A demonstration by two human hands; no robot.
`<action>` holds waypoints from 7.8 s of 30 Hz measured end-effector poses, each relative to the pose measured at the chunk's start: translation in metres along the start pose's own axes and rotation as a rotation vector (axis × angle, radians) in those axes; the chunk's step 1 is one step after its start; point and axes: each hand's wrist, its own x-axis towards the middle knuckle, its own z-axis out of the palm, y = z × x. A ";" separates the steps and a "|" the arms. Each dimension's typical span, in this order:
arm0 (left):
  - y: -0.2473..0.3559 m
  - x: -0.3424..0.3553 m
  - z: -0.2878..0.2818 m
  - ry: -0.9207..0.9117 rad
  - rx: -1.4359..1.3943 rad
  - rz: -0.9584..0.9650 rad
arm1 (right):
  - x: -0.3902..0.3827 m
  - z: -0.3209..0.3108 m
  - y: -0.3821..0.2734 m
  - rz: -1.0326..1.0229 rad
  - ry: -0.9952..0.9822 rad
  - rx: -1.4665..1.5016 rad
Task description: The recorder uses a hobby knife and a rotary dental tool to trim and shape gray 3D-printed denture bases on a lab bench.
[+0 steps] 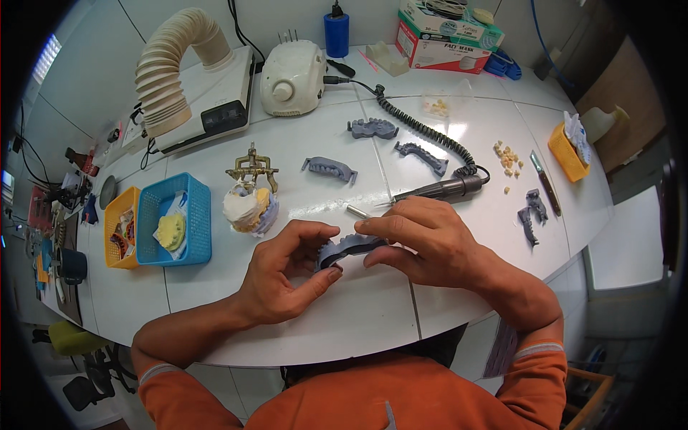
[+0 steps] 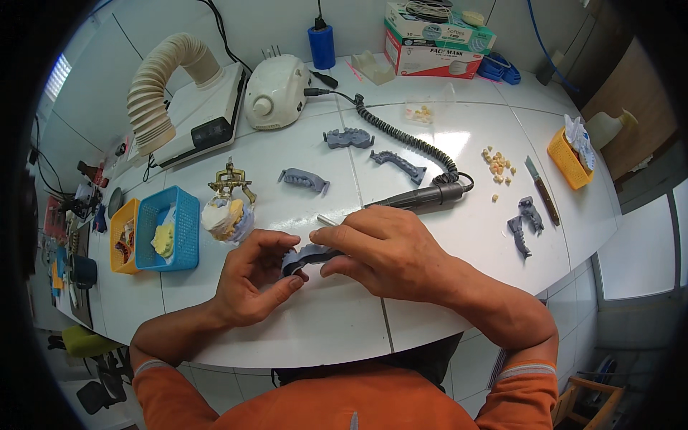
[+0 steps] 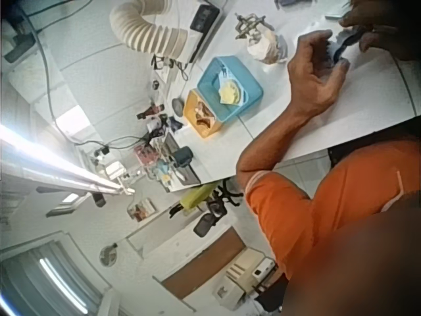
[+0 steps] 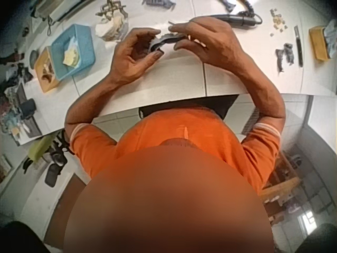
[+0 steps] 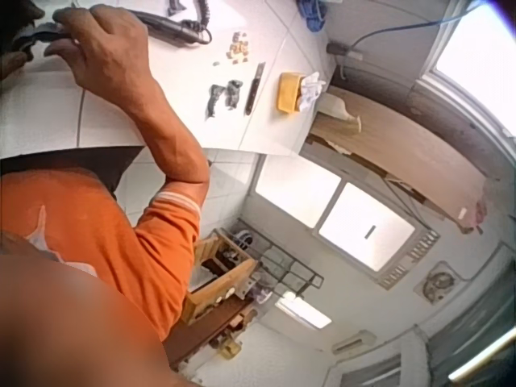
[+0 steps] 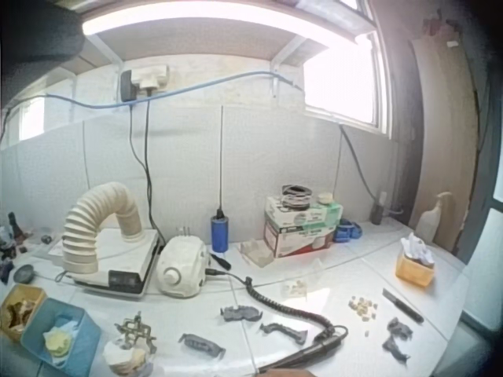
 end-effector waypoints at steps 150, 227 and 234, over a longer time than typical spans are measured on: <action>0.022 0.000 0.004 -0.052 0.400 -0.133 | -0.027 -0.028 0.028 0.243 -0.110 -0.491; 0.012 0.006 0.002 -0.101 0.481 0.048 | -0.025 -0.003 0.008 -0.075 -0.145 -0.376; 0.013 0.005 0.000 -0.110 0.479 0.020 | -0.025 0.000 0.009 -0.091 -0.104 -0.342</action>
